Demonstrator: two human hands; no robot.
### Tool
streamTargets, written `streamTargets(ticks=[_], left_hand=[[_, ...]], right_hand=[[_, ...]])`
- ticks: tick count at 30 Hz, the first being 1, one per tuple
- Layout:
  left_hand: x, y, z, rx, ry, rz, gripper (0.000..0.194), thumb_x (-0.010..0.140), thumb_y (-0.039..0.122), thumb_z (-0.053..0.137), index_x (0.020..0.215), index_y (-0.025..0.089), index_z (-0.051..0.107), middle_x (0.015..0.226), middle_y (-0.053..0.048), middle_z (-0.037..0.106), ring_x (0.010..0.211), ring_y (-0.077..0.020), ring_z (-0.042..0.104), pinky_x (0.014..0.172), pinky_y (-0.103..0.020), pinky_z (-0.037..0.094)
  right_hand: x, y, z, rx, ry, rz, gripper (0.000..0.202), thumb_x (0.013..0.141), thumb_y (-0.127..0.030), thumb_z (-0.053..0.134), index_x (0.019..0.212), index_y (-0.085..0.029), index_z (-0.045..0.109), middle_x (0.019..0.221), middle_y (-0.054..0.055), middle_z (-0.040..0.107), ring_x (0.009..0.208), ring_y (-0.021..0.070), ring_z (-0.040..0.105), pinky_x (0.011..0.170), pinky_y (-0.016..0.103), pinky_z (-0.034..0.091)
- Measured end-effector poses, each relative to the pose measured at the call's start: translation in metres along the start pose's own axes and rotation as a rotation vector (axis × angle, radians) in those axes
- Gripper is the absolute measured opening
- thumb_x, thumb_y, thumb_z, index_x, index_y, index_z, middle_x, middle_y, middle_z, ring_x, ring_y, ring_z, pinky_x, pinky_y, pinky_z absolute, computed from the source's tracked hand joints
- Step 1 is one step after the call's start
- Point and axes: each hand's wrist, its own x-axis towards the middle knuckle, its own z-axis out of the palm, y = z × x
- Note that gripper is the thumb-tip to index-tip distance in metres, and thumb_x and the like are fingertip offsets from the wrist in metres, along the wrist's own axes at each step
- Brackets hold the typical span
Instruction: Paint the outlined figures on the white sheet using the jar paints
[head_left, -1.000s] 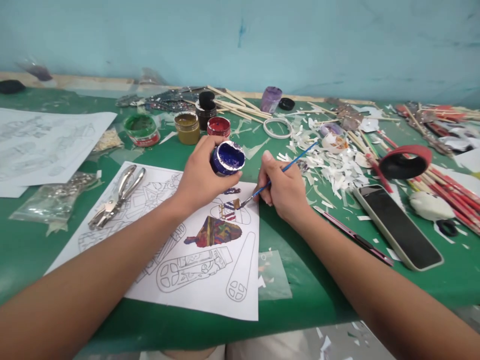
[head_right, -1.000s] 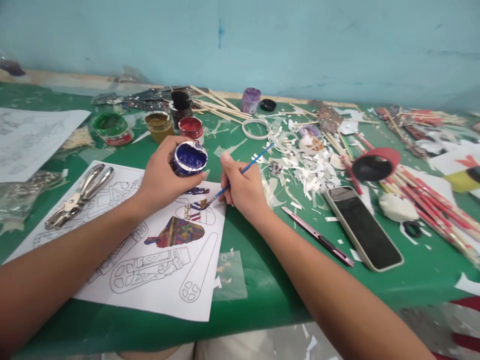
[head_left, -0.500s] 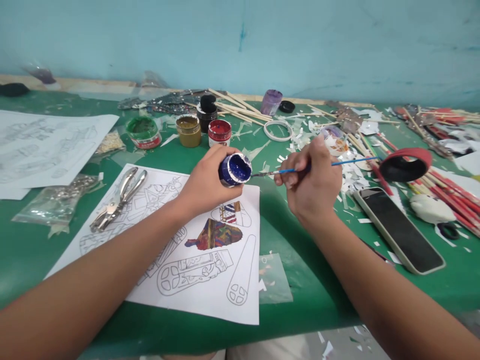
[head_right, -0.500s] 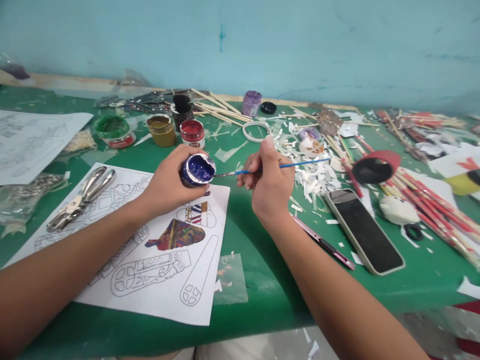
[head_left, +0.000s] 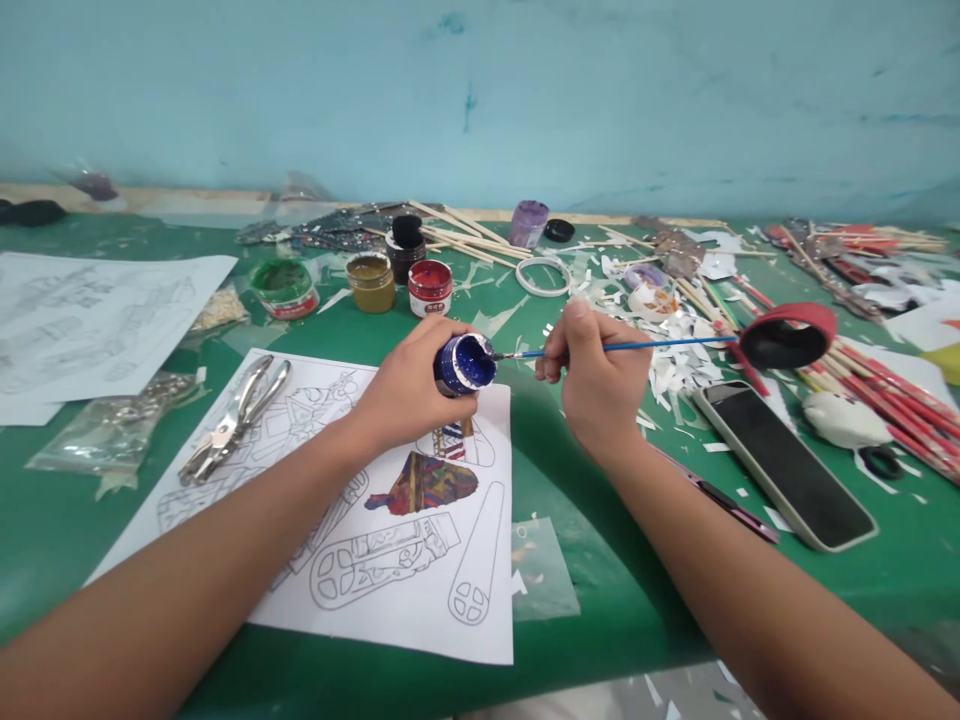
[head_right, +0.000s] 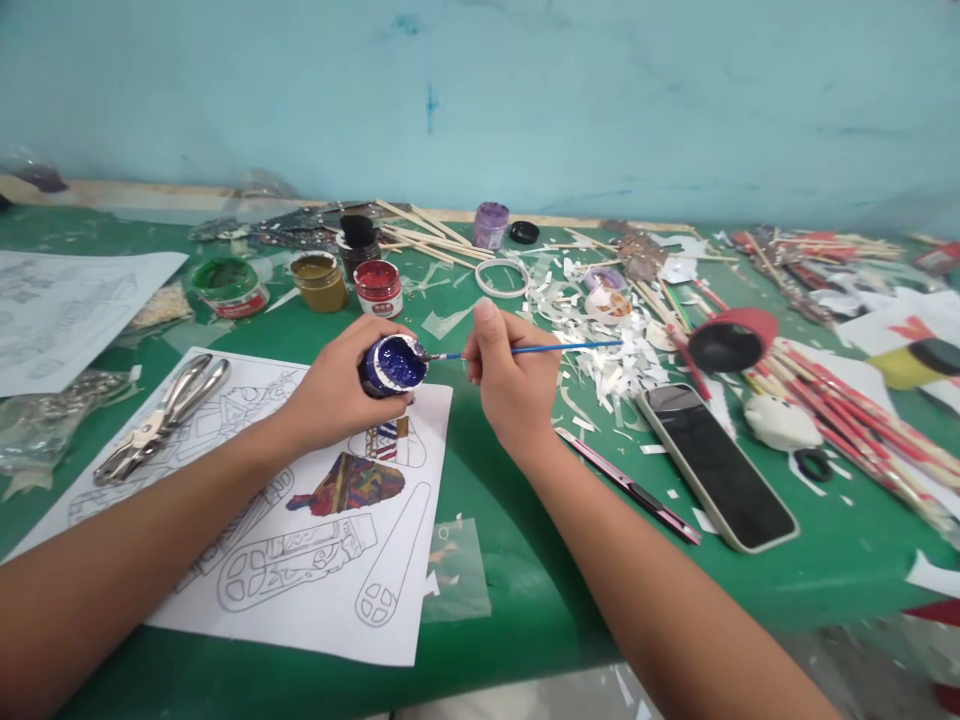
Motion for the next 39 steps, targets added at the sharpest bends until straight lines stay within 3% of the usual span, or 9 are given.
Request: streamTargets(ticks=[14,22,34,39], left_hand=[[-0.0005,-0.0002,-0.0005,0.001,0.025,-0.024,0.046,0.066,0.020,0.069,0.110,0.021,0.058,0.113,-0.004,0.061,0.108,-0.0252,0.061,0.095,-0.037,0.049],[-0.0006,0.0009,-0.0014,0.005,0.031,-0.021,0.045,0.067,0.020,0.070,0.111,0.021,0.058,0.113,-0.004,0.060,0.108,-0.0249,0.061,0.094,-0.036,0.049],[-0.0006,0.0010,-0.0006,0.007,0.038,-0.045,0.045,0.067,0.020,0.069,0.111,0.021,0.058,0.114,-0.004,0.061,0.107,-0.0258,0.062,0.095,-0.038,0.049],[-0.0013,0.0012,-0.0006,0.010,0.045,-0.046,0.044,0.067,0.021,0.069,0.110,0.022,0.058,0.113,-0.004,0.061,0.106,-0.0258,0.062,0.093,-0.039,0.050]], right_hand=[[-0.0006,-0.0022,-0.0020,0.040,0.010,0.065,0.049,0.089,-0.053,0.061,0.052,-0.022,0.054,0.039,-0.006,0.046,0.031,0.0078,0.044,0.037,0.024,0.040],[0.0006,-0.0039,-0.0003,0.034,-0.008,0.099,0.045,0.085,-0.050,0.068,0.054,-0.021,0.054,0.036,-0.008,0.046,0.029,0.0082,0.045,0.033,0.023,0.036],[0.0030,-0.0038,-0.0026,0.079,0.039,0.082,0.045,0.086,-0.051,0.066,0.054,-0.022,0.054,0.037,-0.008,0.045,0.030,0.0080,0.044,0.036,0.023,0.042],[0.0027,-0.0031,-0.0019,0.038,-0.004,0.078,0.045,0.086,-0.052,0.066,0.054,-0.022,0.055,0.039,-0.007,0.048,0.033,0.0089,0.048,0.037,0.023,0.041]])
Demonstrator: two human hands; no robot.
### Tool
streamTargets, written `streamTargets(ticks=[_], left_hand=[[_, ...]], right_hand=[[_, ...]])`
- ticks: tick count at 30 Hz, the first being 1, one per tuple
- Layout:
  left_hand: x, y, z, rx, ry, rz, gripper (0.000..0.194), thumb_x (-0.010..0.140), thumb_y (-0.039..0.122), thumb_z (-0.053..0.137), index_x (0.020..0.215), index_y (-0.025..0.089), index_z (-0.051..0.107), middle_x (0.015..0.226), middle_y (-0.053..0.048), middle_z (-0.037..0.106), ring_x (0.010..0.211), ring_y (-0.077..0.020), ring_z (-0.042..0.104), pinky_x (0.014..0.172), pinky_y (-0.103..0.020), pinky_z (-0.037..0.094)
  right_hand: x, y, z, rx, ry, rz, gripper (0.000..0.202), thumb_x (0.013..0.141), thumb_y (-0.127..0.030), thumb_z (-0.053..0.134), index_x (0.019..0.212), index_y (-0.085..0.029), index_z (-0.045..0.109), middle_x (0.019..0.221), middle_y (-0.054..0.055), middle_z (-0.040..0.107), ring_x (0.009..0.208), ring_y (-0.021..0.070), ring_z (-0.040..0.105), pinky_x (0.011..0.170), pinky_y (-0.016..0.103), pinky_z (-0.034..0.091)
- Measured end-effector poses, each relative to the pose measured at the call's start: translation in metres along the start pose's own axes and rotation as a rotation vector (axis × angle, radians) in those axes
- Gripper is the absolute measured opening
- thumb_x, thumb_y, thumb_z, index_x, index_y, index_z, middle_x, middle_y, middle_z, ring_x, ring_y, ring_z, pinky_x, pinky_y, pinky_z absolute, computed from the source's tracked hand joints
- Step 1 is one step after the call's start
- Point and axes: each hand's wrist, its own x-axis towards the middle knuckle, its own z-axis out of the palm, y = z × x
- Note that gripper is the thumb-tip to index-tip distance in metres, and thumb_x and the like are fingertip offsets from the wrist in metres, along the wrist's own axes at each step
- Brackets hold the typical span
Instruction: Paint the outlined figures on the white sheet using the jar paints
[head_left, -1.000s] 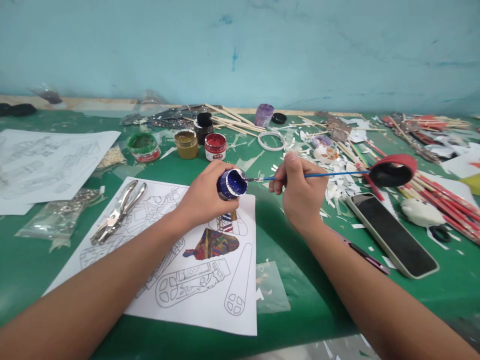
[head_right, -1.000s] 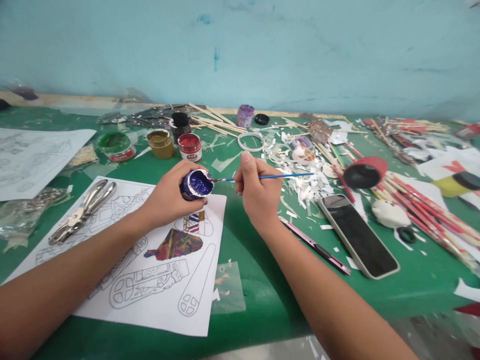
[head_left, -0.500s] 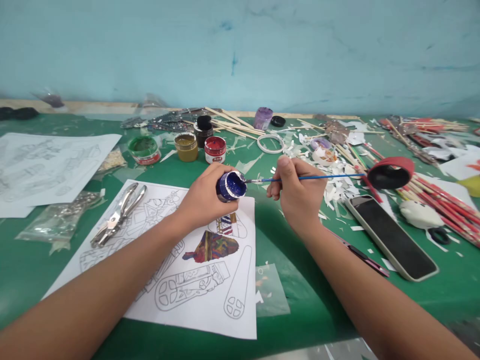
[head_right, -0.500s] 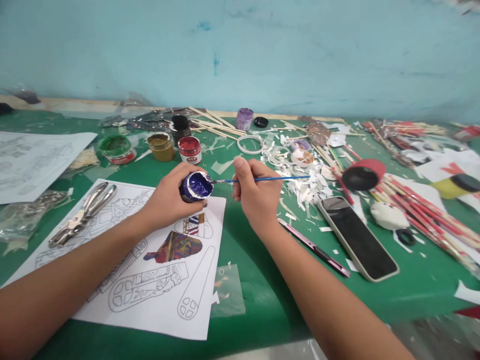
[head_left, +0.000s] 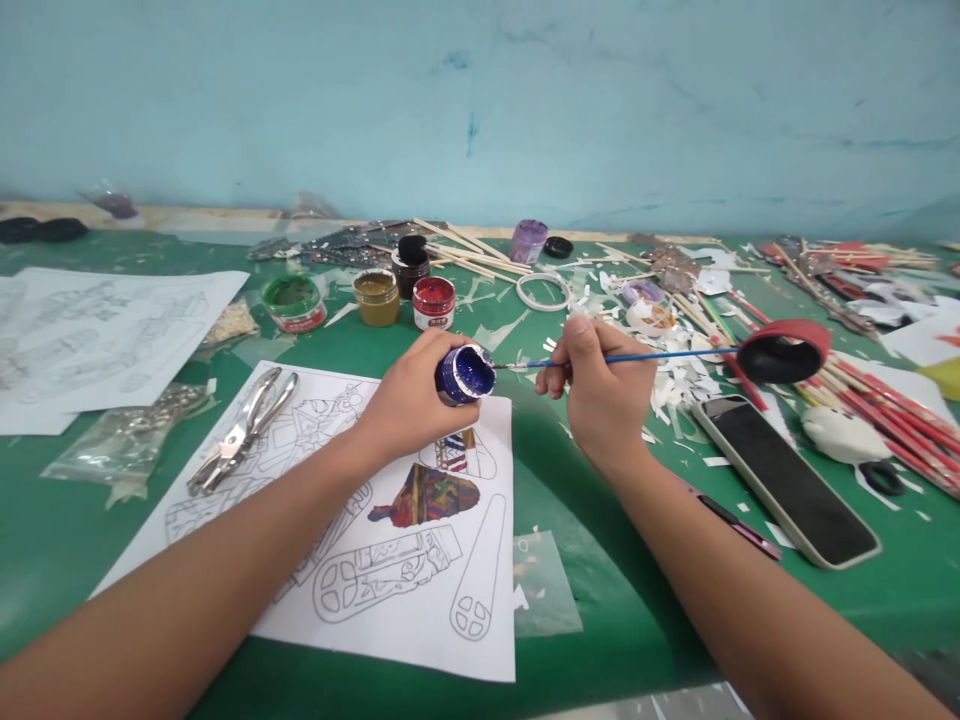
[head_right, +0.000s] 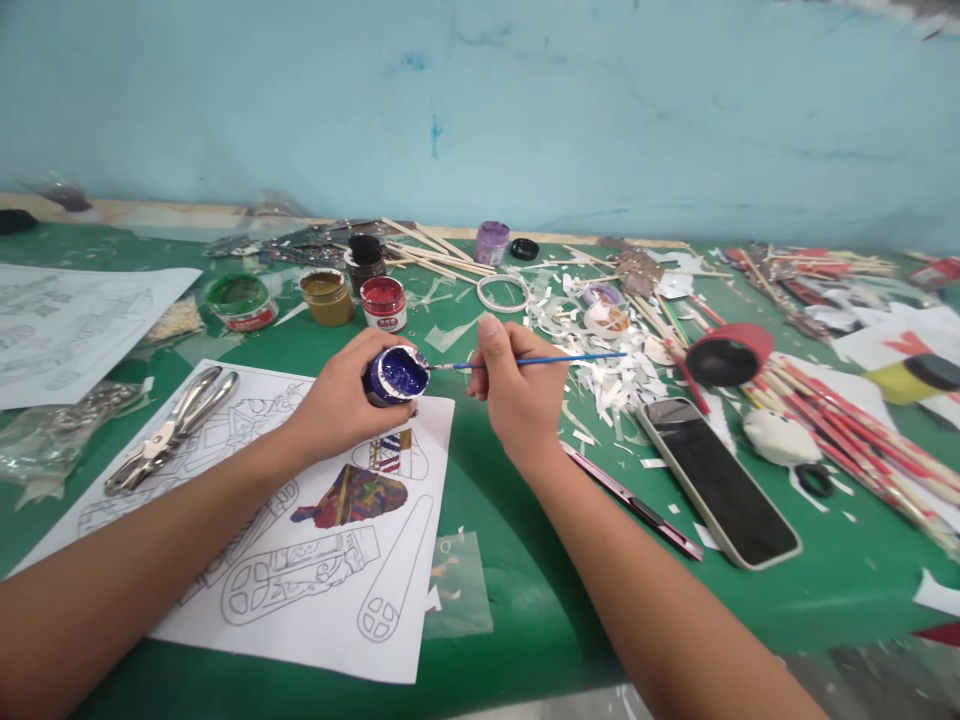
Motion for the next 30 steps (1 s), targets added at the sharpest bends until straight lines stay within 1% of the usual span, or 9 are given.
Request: streamTargets(ticks=[3,8,14,22,27,30], left_hand=[[-0.0003,0.0000,-0.0002,-0.005,0.004,0.002,0.045,0.066,0.021,0.069,0.110,0.022,0.059,0.113,-0.004,0.061,0.106,-0.0257,0.062,0.093,-0.039,0.050],[0.0002,-0.0001,-0.0008,-0.008,0.004,-0.001,0.044,0.066,0.020,0.069,0.109,0.021,0.059,0.112,-0.004,0.061,0.106,-0.0255,0.062,0.093,-0.038,0.049],[0.0005,0.0000,-0.0008,-0.010,0.011,-0.007,0.043,0.066,0.021,0.069,0.108,0.022,0.059,0.113,-0.004,0.062,0.107,-0.0265,0.062,0.093,-0.039,0.050],[-0.0001,0.0004,-0.0016,-0.020,-0.002,0.004,0.043,0.067,0.020,0.069,0.108,0.022,0.059,0.111,-0.003,0.061,0.105,-0.0249,0.062,0.091,-0.037,0.050],[0.0006,-0.0002,-0.0007,-0.025,-0.006,0.013,0.043,0.067,0.020,0.069,0.109,0.021,0.059,0.111,-0.003,0.061,0.105,-0.0244,0.062,0.092,-0.037,0.049],[0.0005,-0.0003,-0.0007,-0.025,-0.002,0.008,0.043,0.067,0.020,0.069,0.108,0.022,0.059,0.112,-0.004,0.061,0.106,-0.0250,0.062,0.092,-0.038,0.049]], right_hand=[[-0.0005,-0.0004,-0.0003,-0.058,-0.020,-0.019,0.046,0.087,-0.051,0.065,0.053,-0.021,0.056,0.038,-0.006,0.048,0.034,0.0089,0.048,0.039,0.024,0.040],[-0.0003,-0.0020,-0.0017,-0.086,0.003,-0.040,0.046,0.088,-0.046,0.065,0.050,-0.021,0.056,0.039,-0.006,0.048,0.036,0.0086,0.048,0.041,0.024,0.039],[0.0010,-0.0006,-0.0025,-0.011,0.019,-0.043,0.046,0.088,-0.045,0.065,0.050,-0.021,0.054,0.041,-0.005,0.049,0.036,0.0085,0.046,0.041,0.025,0.042],[0.0034,0.0060,-0.0020,0.121,-0.004,0.058,0.046,0.086,-0.047,0.066,0.050,-0.022,0.052,0.039,-0.007,0.043,0.034,0.0086,0.044,0.039,0.025,0.042],[0.0005,0.0046,-0.0020,0.020,-0.019,0.006,0.045,0.087,-0.044,0.066,0.050,-0.021,0.054,0.042,-0.006,0.047,0.036,0.0079,0.045,0.041,0.025,0.041],[-0.0003,0.0022,-0.0027,-0.040,-0.013,-0.027,0.047,0.087,-0.043,0.065,0.048,-0.021,0.054,0.041,-0.005,0.047,0.038,0.0077,0.045,0.042,0.024,0.040]])
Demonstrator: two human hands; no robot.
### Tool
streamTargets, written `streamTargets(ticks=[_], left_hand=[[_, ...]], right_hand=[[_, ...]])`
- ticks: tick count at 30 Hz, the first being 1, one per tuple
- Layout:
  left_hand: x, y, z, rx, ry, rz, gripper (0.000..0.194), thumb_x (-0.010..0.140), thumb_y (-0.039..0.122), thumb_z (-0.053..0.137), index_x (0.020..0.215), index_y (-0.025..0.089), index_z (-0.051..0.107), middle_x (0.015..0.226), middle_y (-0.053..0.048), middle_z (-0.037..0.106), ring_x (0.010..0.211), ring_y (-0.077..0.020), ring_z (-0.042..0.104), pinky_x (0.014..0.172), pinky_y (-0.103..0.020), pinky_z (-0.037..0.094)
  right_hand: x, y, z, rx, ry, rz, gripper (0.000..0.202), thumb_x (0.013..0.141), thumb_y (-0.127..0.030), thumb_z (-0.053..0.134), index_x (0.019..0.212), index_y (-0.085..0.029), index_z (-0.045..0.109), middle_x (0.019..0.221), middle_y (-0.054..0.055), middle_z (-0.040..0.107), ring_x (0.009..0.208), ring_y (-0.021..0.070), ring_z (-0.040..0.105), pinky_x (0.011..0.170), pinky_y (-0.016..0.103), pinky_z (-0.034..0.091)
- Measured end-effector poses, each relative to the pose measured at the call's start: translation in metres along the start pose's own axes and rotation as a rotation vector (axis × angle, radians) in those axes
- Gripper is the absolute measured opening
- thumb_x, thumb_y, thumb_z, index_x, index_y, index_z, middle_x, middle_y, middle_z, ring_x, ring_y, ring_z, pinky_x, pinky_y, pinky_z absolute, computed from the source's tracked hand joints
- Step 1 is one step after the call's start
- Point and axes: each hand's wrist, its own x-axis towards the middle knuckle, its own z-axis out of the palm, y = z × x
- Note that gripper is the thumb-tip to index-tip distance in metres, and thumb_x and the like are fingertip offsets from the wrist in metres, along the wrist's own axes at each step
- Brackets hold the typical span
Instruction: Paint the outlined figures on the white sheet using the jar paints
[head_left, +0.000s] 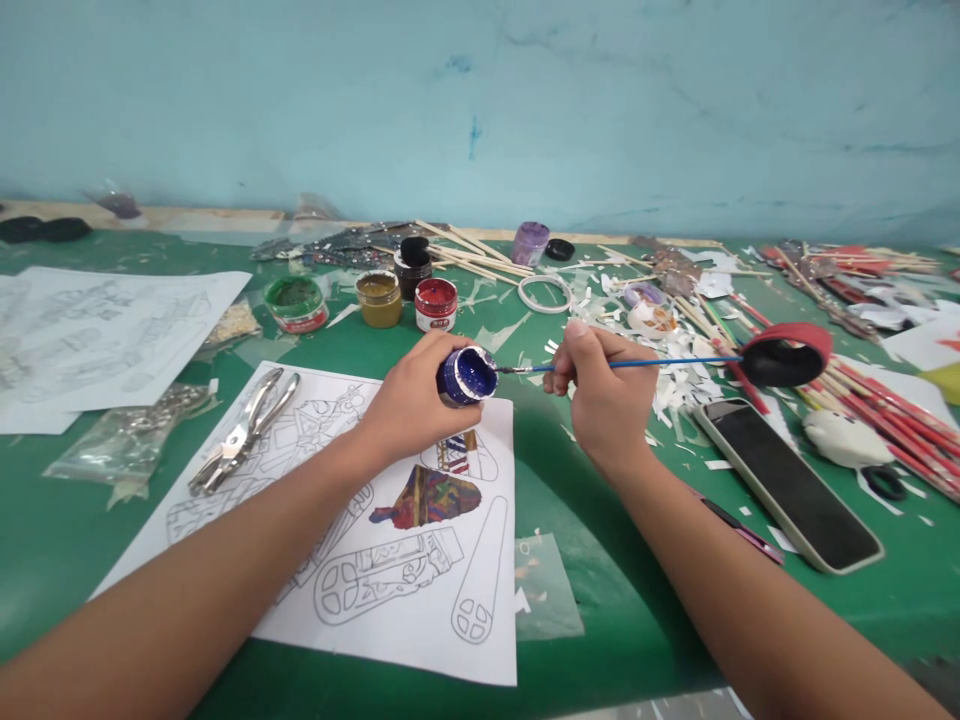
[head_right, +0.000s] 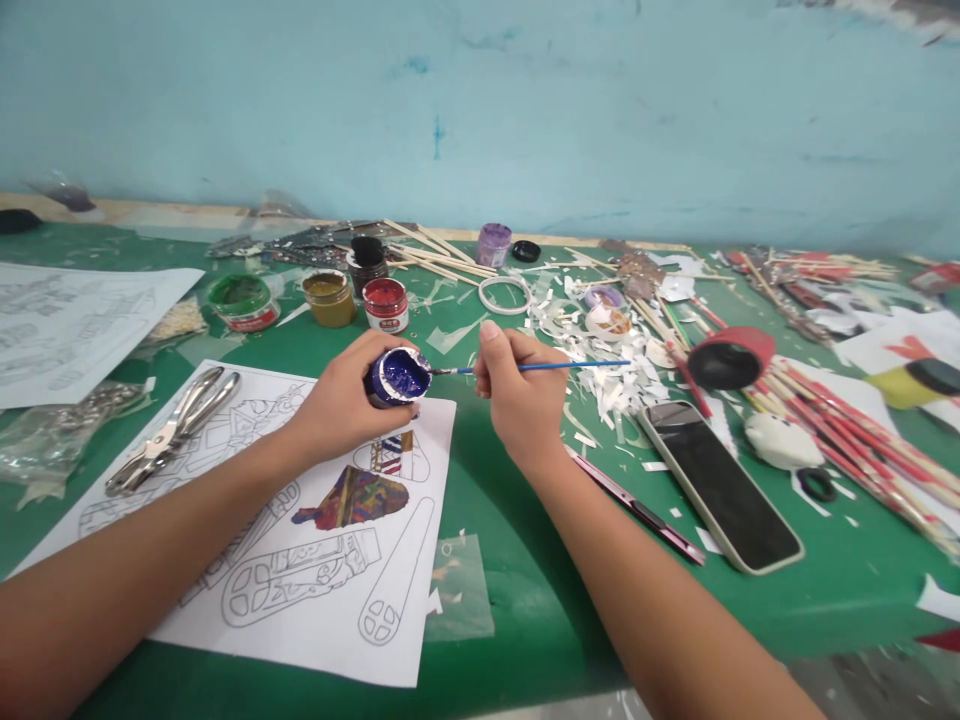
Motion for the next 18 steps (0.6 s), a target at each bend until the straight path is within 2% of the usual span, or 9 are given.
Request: streamTargets(ticks=[3,6,12,18], left_hand=[[-0.001,0.000,-0.001,0.001,0.002,-0.008,0.043,0.067,0.020,0.069,0.109,0.022,0.059,0.112,-0.004,0.061,0.106,-0.0254,0.062,0.092,-0.038,0.049],[-0.001,0.000,-0.001,-0.002,0.003,-0.007,0.043,0.067,0.020,0.069,0.109,0.021,0.059,0.112,-0.004,0.061,0.105,-0.0250,0.062,0.092,-0.038,0.049],[-0.001,-0.001,0.000,0.010,0.004,-0.006,0.044,0.068,0.020,0.070,0.110,0.021,0.059,0.112,-0.003,0.061,0.106,-0.0243,0.062,0.092,-0.037,0.049],[0.000,-0.002,0.002,0.025,0.047,0.009,0.045,0.067,0.017,0.072,0.109,0.020,0.059,0.110,-0.003,0.061,0.104,-0.0229,0.062,0.091,-0.035,0.048]], right_hand=[[0.001,0.000,-0.001,0.012,0.019,-0.002,0.047,0.087,-0.042,0.065,0.047,-0.021,0.054,0.041,-0.005,0.048,0.038,0.0080,0.045,0.042,0.025,0.039],[0.003,0.001,0.000,0.130,0.010,0.039,0.045,0.085,-0.040,0.068,0.047,-0.021,0.054,0.040,-0.005,0.047,0.037,0.0083,0.045,0.040,0.024,0.038],[0.004,-0.008,0.004,0.448,-0.034,0.332,0.047,0.075,-0.045,0.077,0.047,-0.022,0.048,0.036,-0.008,0.040,0.032,0.0068,0.037,0.036,0.023,0.038],[0.001,-0.010,0.005,0.422,-0.073,0.404,0.052,0.080,-0.062,0.067,0.051,-0.023,0.048,0.032,-0.009,0.038,0.027,0.0066,0.033,0.033,0.022,0.038]])
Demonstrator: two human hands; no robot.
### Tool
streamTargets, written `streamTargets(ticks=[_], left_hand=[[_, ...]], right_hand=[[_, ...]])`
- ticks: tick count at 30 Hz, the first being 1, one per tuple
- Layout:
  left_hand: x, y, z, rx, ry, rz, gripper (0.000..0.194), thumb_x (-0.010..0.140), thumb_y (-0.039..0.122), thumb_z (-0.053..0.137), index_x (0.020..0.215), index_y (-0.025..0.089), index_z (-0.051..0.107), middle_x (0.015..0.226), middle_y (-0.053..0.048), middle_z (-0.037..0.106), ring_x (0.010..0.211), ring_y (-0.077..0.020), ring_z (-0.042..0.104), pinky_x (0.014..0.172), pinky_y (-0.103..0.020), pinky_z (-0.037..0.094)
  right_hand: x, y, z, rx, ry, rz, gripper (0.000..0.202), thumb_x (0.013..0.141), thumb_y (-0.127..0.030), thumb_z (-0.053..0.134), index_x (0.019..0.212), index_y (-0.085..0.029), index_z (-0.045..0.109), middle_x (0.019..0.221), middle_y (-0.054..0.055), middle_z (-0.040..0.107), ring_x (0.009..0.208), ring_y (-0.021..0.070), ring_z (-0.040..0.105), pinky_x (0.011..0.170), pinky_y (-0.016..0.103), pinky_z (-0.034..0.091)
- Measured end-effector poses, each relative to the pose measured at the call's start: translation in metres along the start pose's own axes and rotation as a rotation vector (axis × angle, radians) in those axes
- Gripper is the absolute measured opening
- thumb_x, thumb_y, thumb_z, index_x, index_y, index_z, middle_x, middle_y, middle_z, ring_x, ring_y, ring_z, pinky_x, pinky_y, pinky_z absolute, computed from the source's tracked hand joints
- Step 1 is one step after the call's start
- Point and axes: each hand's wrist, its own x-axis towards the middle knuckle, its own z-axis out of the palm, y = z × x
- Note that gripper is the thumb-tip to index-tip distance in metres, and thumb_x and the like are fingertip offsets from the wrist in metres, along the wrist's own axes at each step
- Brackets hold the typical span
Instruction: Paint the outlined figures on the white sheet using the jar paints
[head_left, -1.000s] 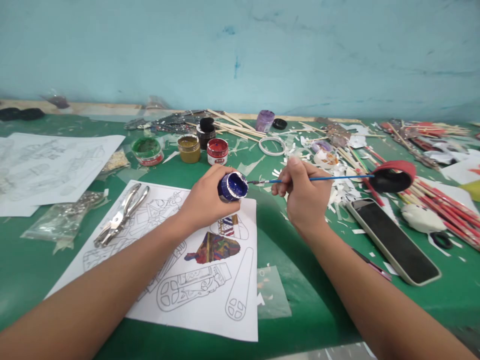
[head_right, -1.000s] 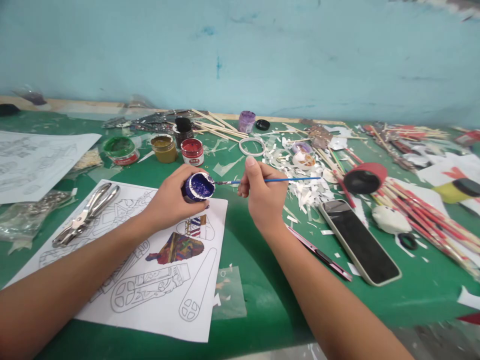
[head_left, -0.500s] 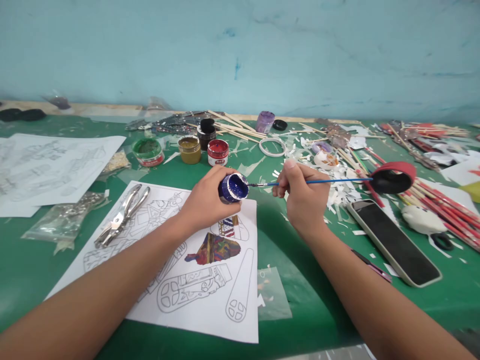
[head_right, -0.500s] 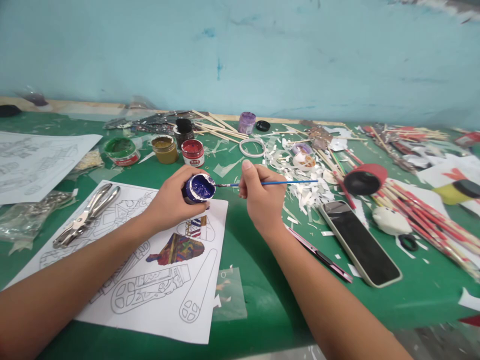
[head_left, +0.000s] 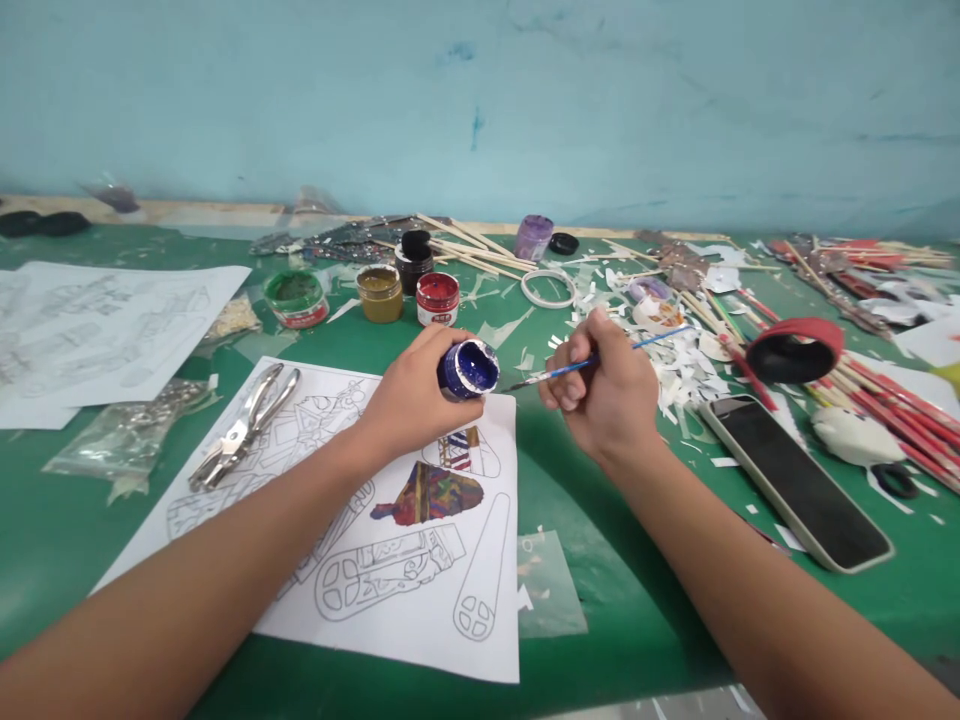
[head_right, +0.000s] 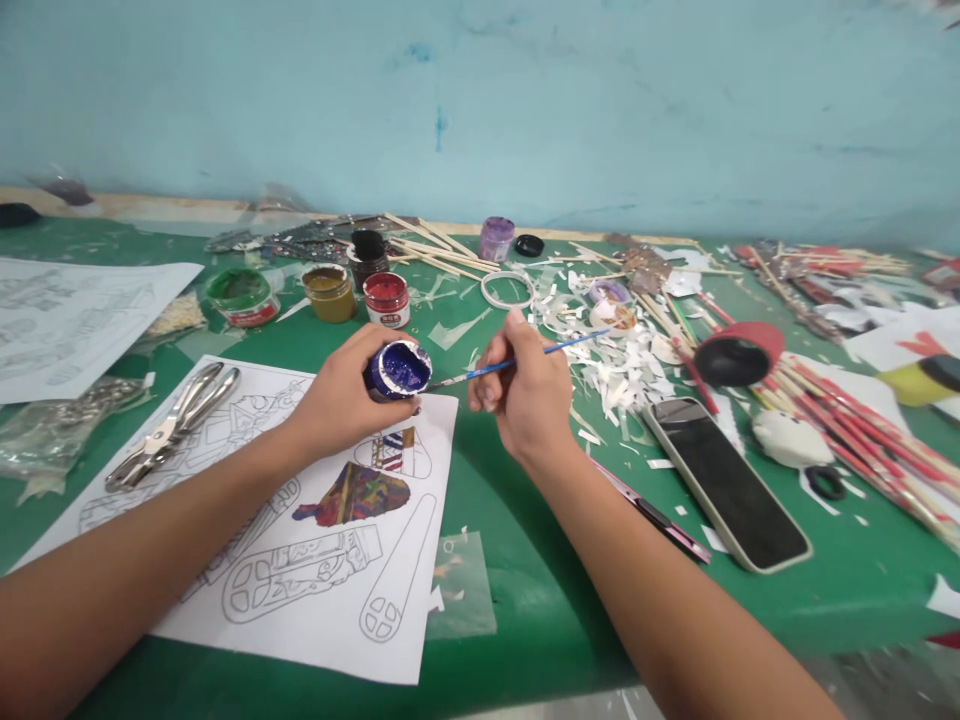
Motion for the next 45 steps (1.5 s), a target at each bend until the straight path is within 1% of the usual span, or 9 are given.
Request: streamTargets(ticks=[5,8,18,24,29,33,36,41,45], left_hand=[[0.001,-0.004,0.003,-0.003,0.171,0.014,0.043,0.066,0.015,0.074,0.106,0.020,0.059,0.105,-0.003,0.062,0.100,-0.0217,0.062,0.089,-0.034,0.049],[0.002,-0.005,0.004,-0.016,0.217,0.015,0.042,0.067,0.015,0.075,0.104,0.021,0.058,0.103,-0.003,0.062,0.097,-0.0210,0.062,0.087,-0.034,0.050],[0.004,-0.007,0.007,-0.032,0.236,0.036,0.041,0.064,0.011,0.076,0.099,0.021,0.058,0.101,-0.002,0.062,0.095,-0.0210,0.061,0.086,-0.034,0.050],[0.005,-0.008,0.007,-0.057,0.240,0.001,0.040,0.064,0.013,0.076,0.098,0.021,0.056,0.096,-0.002,0.062,0.092,-0.0217,0.062,0.085,-0.035,0.050],[0.004,-0.003,0.003,-0.082,0.276,-0.023,0.042,0.064,0.010,0.075,0.100,0.020,0.056,0.102,-0.002,0.064,0.095,-0.0223,0.062,0.087,-0.036,0.051],[0.004,0.003,0.002,-0.150,0.316,-0.124,0.040,0.063,0.009,0.076,0.097,0.020,0.056,0.095,-0.001,0.065,0.090,-0.0218,0.063,0.085,-0.038,0.052],[0.003,0.005,0.006,-0.200,0.294,-0.187,0.038,0.064,0.010,0.076,0.094,0.020,0.056,0.090,0.000,0.065,0.085,-0.0208,0.063,0.081,-0.037,0.053],[0.002,0.002,0.013,-0.226,0.248,-0.158,0.037,0.063,0.011,0.075,0.094,0.020,0.057,0.090,0.000,0.065,0.083,-0.0206,0.063,0.077,-0.036,0.052],[0.003,-0.001,0.015,-0.197,0.264,-0.144,0.039,0.063,0.013,0.076,0.096,0.020,0.056,0.092,-0.001,0.065,0.087,-0.0223,0.063,0.080,-0.038,0.053]], right_hand=[[0.000,0.016,-0.001,-0.202,-0.067,0.033,0.058,0.077,-0.067,0.067,0.045,-0.022,0.048,0.027,-0.007,0.038,0.022,0.0077,0.036,0.029,0.022,0.035],[-0.002,0.022,0.000,-0.310,-0.106,0.067,0.059,0.073,-0.067,0.070,0.042,-0.022,0.048,0.026,-0.007,0.037,0.021,0.0076,0.038,0.028,0.021,0.036],[-0.005,0.025,0.000,-0.411,-0.165,0.098,0.058,0.076,-0.065,0.068,0.043,-0.021,0.051,0.026,-0.007,0.038,0.022,0.0054,0.035,0.032,0.021,0.042],[-0.009,0.024,0.002,-0.384,-0.099,0.102,0.056,0.078,-0.061,0.069,0.043,-0.021,0.051,0.026,-0.007,0.038,0.022,0.0059,0.036,0.033,0.021,0.046],[-0.021,0.023,0.000,-0.354,-0.042,0.149,0.055,0.079,-0.065,0.067,0.049,-0.021,0.053,0.029,-0.007,0.042,0.024,0.0061,0.036,0.037,0.023,0.050],[-0.031,0.025,-0.005,-0.349,-0.025,0.092,0.055,0.081,-0.068,0.062,0.054,-0.020,0.057,0.032,-0.006,0.046,0.026,0.0077,0.043,0.036,0.022,0.047],[-0.034,0.027,-0.005,-0.398,-0.010,0.056,0.054,0.079,-0.067,0.065,0.053,-0.021,0.054,0.031,-0.007,0.044,0.026,0.0074,0.043,0.036,0.022,0.048],[-0.034,0.025,-0.001,-0.472,-0.031,0.058,0.052,0.075,-0.062,0.072,0.051,-0.021,0.051,0.032,-0.008,0.044,0.027,0.0065,0.042,0.040,0.022,0.052],[-0.034,0.023,0.000,-0.494,-0.025,0.058,0.051,0.076,-0.060,0.072,0.050,-0.021,0.050,0.032,-0.007,0.044,0.028,0.0070,0.044,0.038,0.021,0.048]])
